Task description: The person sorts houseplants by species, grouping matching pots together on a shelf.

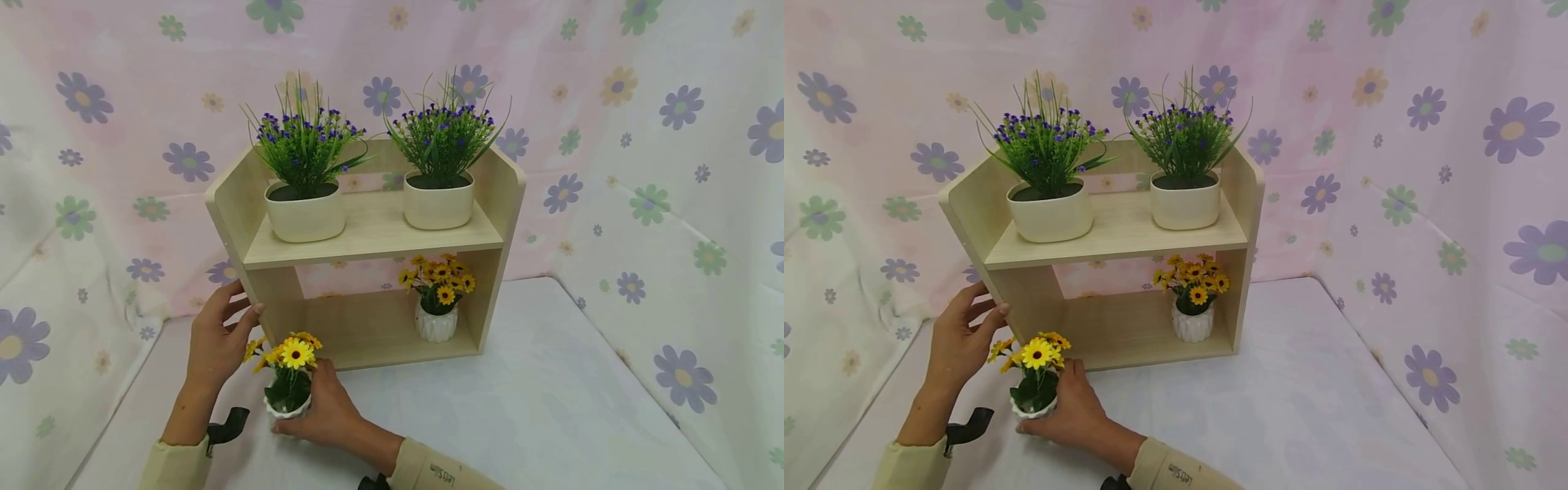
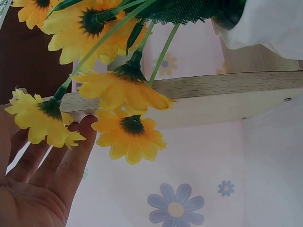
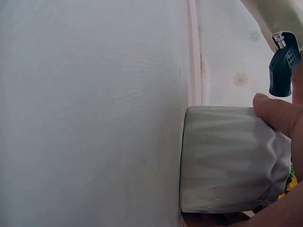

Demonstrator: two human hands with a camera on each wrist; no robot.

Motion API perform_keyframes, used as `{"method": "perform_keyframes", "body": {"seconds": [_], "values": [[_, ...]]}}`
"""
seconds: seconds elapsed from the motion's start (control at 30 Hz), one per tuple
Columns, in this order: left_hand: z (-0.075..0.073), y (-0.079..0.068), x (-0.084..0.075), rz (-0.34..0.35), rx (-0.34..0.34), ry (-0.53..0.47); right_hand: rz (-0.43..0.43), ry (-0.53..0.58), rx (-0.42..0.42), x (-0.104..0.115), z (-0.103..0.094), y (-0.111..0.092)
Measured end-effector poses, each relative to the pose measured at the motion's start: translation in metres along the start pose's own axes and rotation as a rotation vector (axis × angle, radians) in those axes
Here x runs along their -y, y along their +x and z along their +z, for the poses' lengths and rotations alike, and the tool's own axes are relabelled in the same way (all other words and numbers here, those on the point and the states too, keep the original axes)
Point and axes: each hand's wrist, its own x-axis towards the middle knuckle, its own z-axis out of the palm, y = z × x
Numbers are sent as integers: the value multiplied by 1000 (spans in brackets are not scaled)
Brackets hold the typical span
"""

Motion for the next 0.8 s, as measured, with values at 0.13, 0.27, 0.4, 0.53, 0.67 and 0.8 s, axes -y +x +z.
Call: {"method": "perform_keyframes", "body": {"seconds": [0.13, 0.27, 0.4, 0.53, 0.67, 0.8], "values": [[0, 0, 1, -5, 3, 0, -22, 22, 0, -2, -1, 0], [0, 1, 1, 10, 0, -11, -18, 31, 4, -2, -3, 1], [-1, 2, 1, 27, -4, -26, -10, 25, 9, -2, -6, 2], [-1, 2, 0, 22, -1, -32, -23, 28, 2, -2, -9, 3], [-2, 1, 0, 12, 3, -29, -27, 30, -13, -3, -14, 4], [-2, 1, 0, 5, 4, -19, -25, 20, -24, -3, -20, 6]]}}
